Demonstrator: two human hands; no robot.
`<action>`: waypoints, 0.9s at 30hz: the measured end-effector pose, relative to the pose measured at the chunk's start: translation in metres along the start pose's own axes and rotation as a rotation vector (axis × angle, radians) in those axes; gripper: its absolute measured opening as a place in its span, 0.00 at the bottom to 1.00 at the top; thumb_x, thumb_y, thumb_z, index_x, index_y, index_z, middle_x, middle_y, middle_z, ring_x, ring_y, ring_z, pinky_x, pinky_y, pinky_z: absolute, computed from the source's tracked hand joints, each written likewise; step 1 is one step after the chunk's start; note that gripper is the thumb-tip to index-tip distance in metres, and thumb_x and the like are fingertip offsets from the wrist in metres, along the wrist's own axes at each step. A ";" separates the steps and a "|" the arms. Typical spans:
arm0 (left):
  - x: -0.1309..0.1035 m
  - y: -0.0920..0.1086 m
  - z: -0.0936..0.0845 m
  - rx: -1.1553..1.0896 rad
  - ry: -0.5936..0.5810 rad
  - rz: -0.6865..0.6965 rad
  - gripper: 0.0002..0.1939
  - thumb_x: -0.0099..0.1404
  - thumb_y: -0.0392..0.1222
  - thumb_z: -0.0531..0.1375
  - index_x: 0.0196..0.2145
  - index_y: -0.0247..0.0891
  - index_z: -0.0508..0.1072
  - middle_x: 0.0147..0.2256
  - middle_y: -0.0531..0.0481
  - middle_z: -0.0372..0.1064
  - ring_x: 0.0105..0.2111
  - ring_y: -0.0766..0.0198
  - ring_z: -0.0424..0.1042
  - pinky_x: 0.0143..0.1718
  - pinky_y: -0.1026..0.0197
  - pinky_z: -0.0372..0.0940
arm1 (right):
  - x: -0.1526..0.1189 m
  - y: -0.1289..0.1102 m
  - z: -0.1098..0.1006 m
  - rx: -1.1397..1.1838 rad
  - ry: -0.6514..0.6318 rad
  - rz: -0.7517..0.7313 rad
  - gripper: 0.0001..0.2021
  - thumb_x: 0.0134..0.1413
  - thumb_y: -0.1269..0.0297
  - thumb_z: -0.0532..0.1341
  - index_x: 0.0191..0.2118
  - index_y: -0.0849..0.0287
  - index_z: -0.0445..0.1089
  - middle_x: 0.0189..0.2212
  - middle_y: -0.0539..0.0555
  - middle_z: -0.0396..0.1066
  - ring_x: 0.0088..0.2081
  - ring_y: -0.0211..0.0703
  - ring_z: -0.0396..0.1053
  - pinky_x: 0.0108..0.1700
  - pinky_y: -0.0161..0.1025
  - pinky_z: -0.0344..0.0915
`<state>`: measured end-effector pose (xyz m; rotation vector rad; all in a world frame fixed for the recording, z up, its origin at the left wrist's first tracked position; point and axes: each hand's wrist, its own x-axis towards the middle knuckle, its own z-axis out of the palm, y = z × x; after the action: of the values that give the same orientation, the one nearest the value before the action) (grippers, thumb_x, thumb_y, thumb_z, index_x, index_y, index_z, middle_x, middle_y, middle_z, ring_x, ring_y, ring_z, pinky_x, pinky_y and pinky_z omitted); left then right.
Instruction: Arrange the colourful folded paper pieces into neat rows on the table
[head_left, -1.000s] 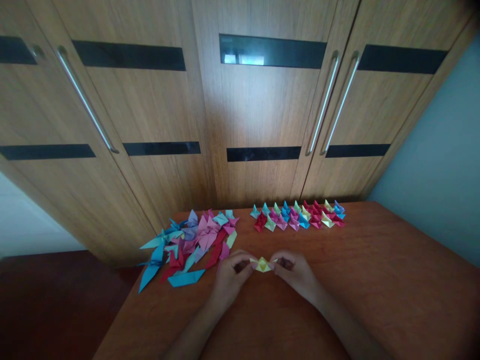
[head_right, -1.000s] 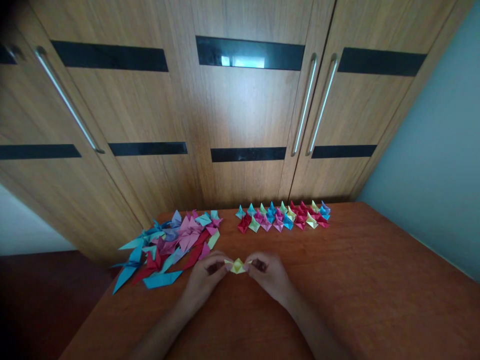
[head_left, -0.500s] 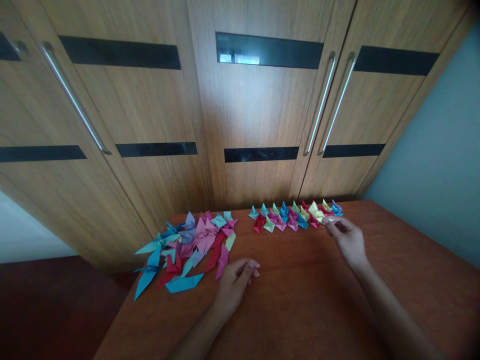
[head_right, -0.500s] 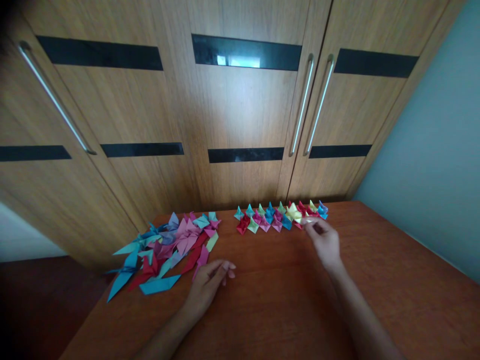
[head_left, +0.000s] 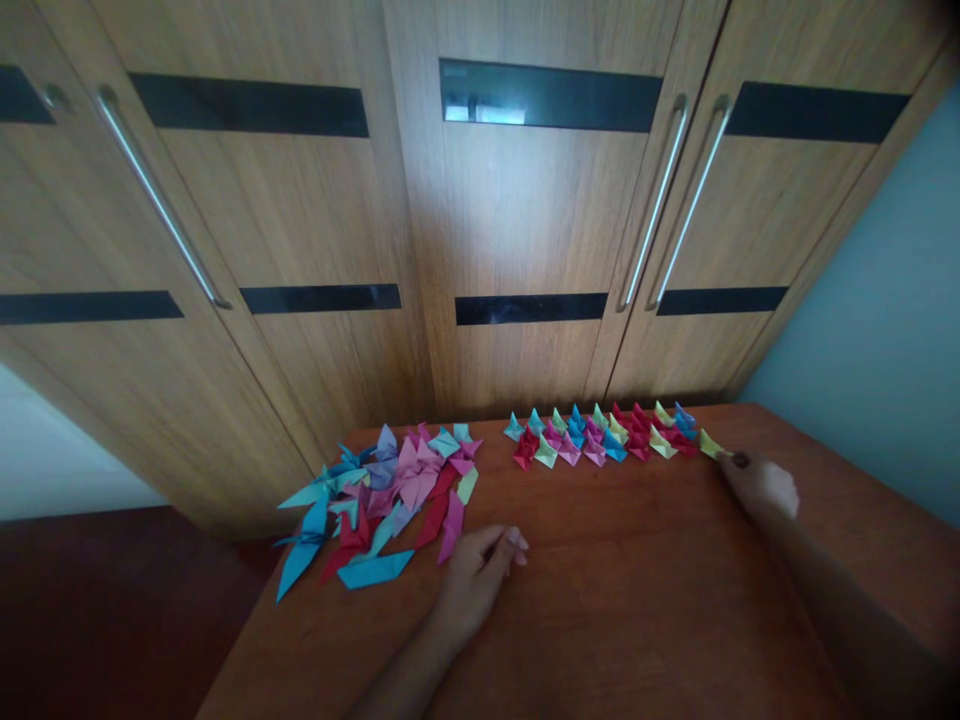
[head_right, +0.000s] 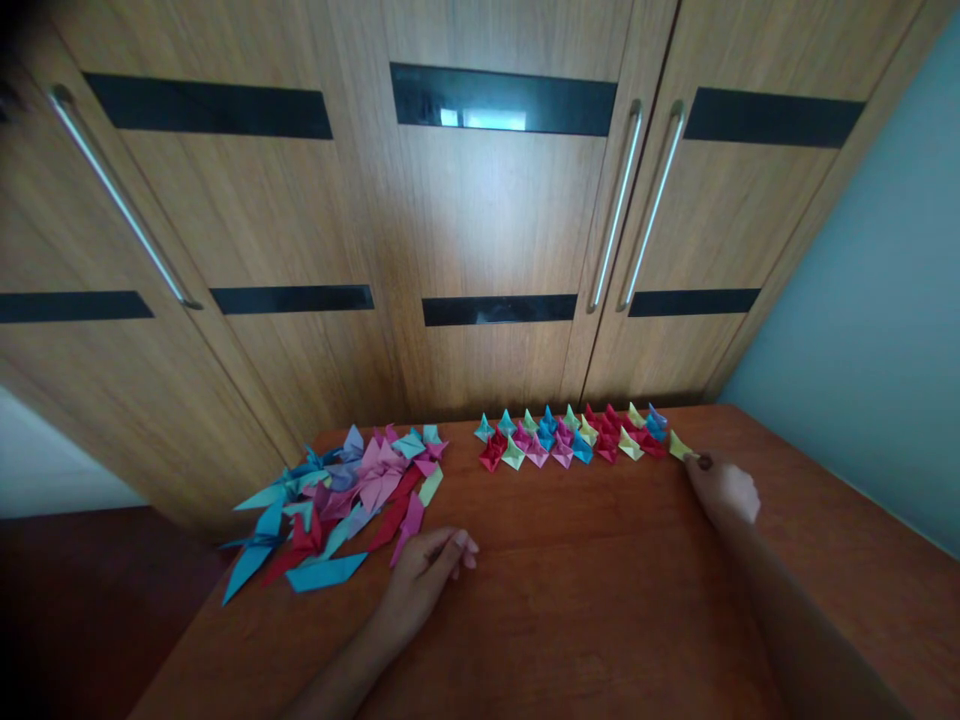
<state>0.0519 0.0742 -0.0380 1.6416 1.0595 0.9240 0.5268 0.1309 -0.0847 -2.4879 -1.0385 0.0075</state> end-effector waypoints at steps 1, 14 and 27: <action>0.000 -0.001 0.000 0.001 -0.001 -0.001 0.19 0.66 0.50 0.50 0.31 0.35 0.73 0.25 0.50 0.70 0.24 0.66 0.65 0.27 0.66 0.59 | 0.001 -0.002 -0.001 -0.022 -0.033 0.009 0.26 0.48 0.44 0.52 0.45 0.57 0.73 0.39 0.68 0.72 0.40 0.65 0.69 0.33 0.49 0.64; 0.000 0.000 -0.002 -0.033 0.016 -0.007 0.20 0.67 0.51 0.49 0.31 0.34 0.73 0.25 0.49 0.70 0.24 0.66 0.65 0.27 0.65 0.59 | 0.002 -0.012 -0.005 -0.133 -0.152 0.034 0.28 0.52 0.43 0.48 0.49 0.55 0.70 0.43 0.67 0.70 0.43 0.64 0.68 0.36 0.50 0.65; -0.001 0.002 -0.001 -0.022 0.015 -0.008 0.20 0.66 0.51 0.50 0.30 0.34 0.73 0.25 0.50 0.70 0.24 0.66 0.65 0.27 0.66 0.58 | 0.002 -0.010 -0.004 -0.140 -0.173 0.020 0.29 0.51 0.43 0.47 0.50 0.54 0.69 0.43 0.67 0.70 0.44 0.66 0.68 0.37 0.51 0.65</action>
<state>0.0511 0.0731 -0.0360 1.6129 1.0621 0.9410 0.5222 0.1370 -0.0766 -2.6625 -1.1188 0.1648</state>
